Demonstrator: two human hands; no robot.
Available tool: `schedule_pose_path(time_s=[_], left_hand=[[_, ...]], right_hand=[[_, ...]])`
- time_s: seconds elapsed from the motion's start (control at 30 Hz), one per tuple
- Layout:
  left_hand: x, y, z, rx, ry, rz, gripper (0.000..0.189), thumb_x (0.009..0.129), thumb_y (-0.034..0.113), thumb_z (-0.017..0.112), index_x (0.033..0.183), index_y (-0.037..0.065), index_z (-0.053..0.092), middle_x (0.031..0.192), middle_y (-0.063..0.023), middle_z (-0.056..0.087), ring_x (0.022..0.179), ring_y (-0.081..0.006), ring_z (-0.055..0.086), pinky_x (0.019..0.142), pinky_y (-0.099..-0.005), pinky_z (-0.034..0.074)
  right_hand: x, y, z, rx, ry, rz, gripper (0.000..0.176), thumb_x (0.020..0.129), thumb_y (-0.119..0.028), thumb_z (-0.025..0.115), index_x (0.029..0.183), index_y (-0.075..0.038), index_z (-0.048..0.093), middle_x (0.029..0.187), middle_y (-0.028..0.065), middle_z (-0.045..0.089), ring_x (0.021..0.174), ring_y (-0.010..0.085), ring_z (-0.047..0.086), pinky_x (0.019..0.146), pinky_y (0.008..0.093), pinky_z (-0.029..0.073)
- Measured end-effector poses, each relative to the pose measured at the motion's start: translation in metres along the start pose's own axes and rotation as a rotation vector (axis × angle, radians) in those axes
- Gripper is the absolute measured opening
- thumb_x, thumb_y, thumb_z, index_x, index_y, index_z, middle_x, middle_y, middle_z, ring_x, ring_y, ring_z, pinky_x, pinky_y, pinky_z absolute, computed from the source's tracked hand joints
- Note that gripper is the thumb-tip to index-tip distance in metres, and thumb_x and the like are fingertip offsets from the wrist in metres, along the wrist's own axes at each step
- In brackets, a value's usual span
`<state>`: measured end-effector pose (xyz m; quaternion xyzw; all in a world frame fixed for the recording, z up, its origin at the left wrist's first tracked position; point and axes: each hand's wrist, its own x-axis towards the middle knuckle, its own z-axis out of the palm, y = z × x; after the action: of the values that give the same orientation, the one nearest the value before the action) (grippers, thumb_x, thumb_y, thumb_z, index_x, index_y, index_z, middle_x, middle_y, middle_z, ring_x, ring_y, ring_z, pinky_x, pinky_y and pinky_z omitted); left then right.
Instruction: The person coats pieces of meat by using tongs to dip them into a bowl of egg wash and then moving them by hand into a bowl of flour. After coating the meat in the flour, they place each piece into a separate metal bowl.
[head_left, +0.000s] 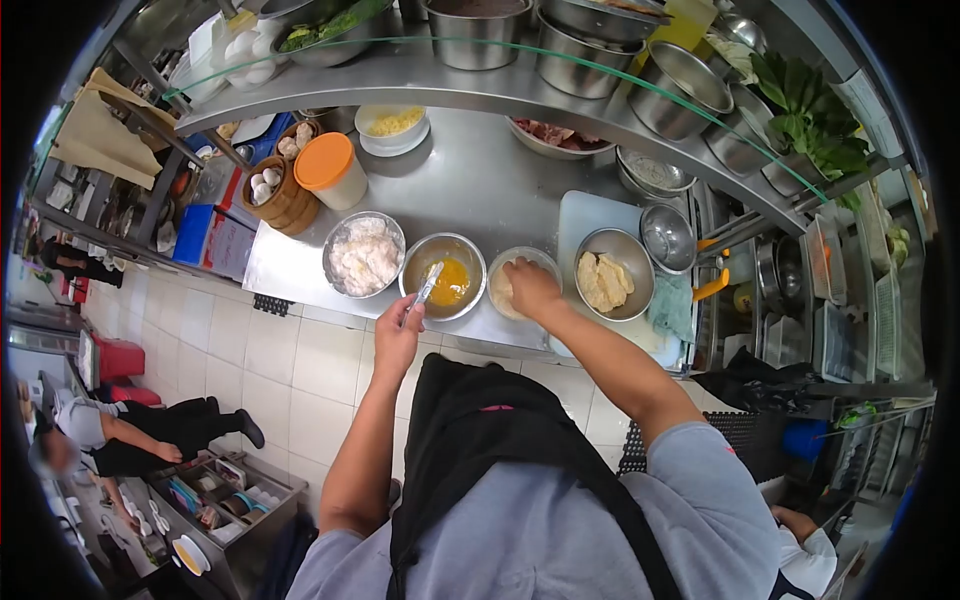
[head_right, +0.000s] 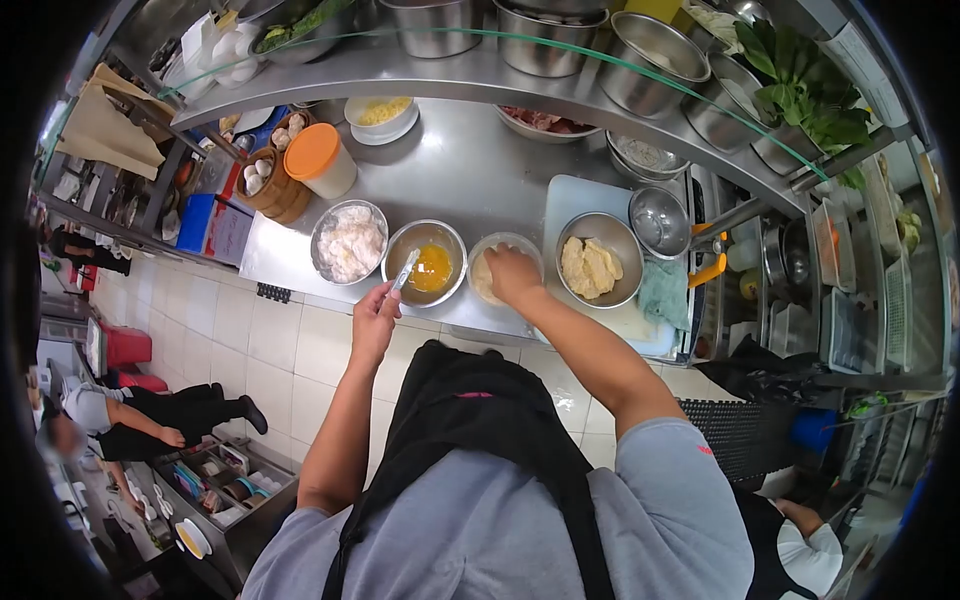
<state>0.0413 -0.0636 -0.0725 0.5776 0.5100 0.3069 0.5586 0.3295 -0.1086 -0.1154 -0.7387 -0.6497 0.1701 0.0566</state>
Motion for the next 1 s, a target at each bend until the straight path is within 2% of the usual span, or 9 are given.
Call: schedule_pose_path(time_s=[0.07, 0.17, 0.3, 0.4, 0.43, 0.6, 0.73, 0.8, 1.0], left_hand=[[0.0, -0.002, -0.002, 0.016, -0.011, -0.004, 0.037, 0.101, 0.025, 0.066, 0.128, 0.001, 0.066, 0.074, 0.0026, 0.058, 0.061, -0.0033, 0.045, 0.054, -0.0214, 0.036], [-0.005, 0.004, -0.005, 0.019, -0.029, -0.037, 0.036, 0.1, 0.021, 0.066, 0.126, -0.004, 0.066, 0.086, -0.0024, 0.067, 0.072, -0.0087, 0.058, 0.068, -0.0253, 0.048], [-0.005, 0.006, -0.004, -0.003, -0.014, -0.059, 0.036, 0.101, 0.022, 0.066, 0.126, -0.005, 0.066, 0.085, -0.0025, 0.066, 0.072, -0.0086, 0.058, 0.068, -0.0252, 0.049], [-0.004, 0.006, -0.003, -0.013, -0.024, -0.056, 0.036, 0.101, 0.021, 0.066, 0.126, -0.005, 0.066, 0.084, -0.0024, 0.066, 0.072, -0.0083, 0.057, 0.068, -0.0248, 0.048], [-0.003, 0.005, -0.002, -0.018, -0.028, -0.047, 0.036, 0.1, 0.021, 0.066, 0.126, -0.005, 0.066, 0.084, -0.0023, 0.065, 0.072, -0.0082, 0.057, 0.068, -0.0245, 0.048], [-0.006, 0.008, 0.0, 0.006, -0.03, -0.041, 0.035, 0.1, 0.02, 0.065, 0.126, -0.005, 0.066, 0.082, -0.0015, 0.064, 0.072, -0.0075, 0.056, 0.066, -0.0242, 0.046], [0.001, 0.007, 0.001, -0.009, -0.001, -0.038, 0.034, 0.1, 0.019, 0.065, 0.125, -0.005, 0.066, 0.081, -0.0012, 0.063, 0.071, -0.0075, 0.056, 0.066, -0.0245, 0.046], [-0.001, 0.003, -0.002, -0.012, 0.002, -0.036, 0.033, 0.1, 0.02, 0.066, 0.124, -0.003, 0.067, 0.081, -0.0012, 0.064, 0.071, -0.0077, 0.056, 0.067, -0.0247, 0.047], [0.004, -0.011, -0.005, 0.039, 0.011, 0.002, 0.035, 0.099, 0.023, 0.067, 0.123, -0.003, 0.068, 0.078, -0.0027, 0.066, 0.069, -0.0086, 0.059, 0.065, -0.0267, 0.049]], right_hand=[[0.009, 0.012, -0.001, 0.011, -0.009, 0.022, 0.047, 0.074, -0.018, 0.07, 0.119, -0.004, 0.065, 0.118, 0.0204, 0.067, 0.113, 0.0406, 0.063, 0.098, 0.0472, 0.052], [0.025, 0.021, -0.039, 0.054, -0.274, 0.035, 0.037, 0.077, -0.018, 0.067, 0.109, -0.001, 0.07, 0.117, 0.0225, 0.069, 0.112, 0.0398, 0.065, 0.096, 0.0481, 0.053], [0.029, 0.018, -0.096, 0.034, -0.208, 0.101, 0.029, 0.085, -0.018, 0.06, 0.105, 0.0, 0.07, 0.111, 0.0263, 0.07, 0.105, 0.042, 0.067, 0.094, 0.0502, 0.053], [0.044, 0.022, -0.058, 0.029, -0.358, 0.022, 0.026, 0.087, -0.016, 0.057, 0.102, 0.002, 0.07, 0.108, 0.0285, 0.07, 0.103, 0.0427, 0.068, 0.092, 0.0502, 0.053], [0.049, 0.037, -0.007, 0.025, -0.288, -0.037, 0.026, 0.085, -0.014, 0.058, 0.101, 0.002, 0.072, 0.109, 0.0289, 0.069, 0.104, 0.0428, 0.068, 0.091, 0.0492, 0.054], [0.033, 0.033, 0.017, 0.063, -0.429, 0.059, 0.03, 0.082, -0.011, 0.063, 0.108, -0.002, 0.073, 0.111, 0.0271, 0.07, 0.106, 0.0416, 0.068, 0.094, 0.0473, 0.054], [-0.001, 0.002, -0.028, -0.008, -0.302, -0.022, 0.034, 0.079, -0.011, 0.066, 0.112, -0.002, 0.068, 0.12, 0.023, 0.068, 0.112, 0.0401, 0.065, 0.096, 0.0458, 0.053], [-0.015, -0.012, -0.031, -0.143, -0.047, -0.006, 0.041, 0.079, -0.013, 0.071, 0.117, -0.001, 0.065, 0.124, 0.0205, 0.065, 0.117, 0.0352, 0.064, 0.097, 0.0454, 0.054], [-0.003, -0.004, -0.032, -0.072, -0.035, 0.066, 0.043, 0.078, -0.01, 0.07, 0.12, -0.002, 0.062, 0.126, 0.0185, 0.064, 0.116, 0.0354, 0.064, 0.096, 0.0458, 0.054]])
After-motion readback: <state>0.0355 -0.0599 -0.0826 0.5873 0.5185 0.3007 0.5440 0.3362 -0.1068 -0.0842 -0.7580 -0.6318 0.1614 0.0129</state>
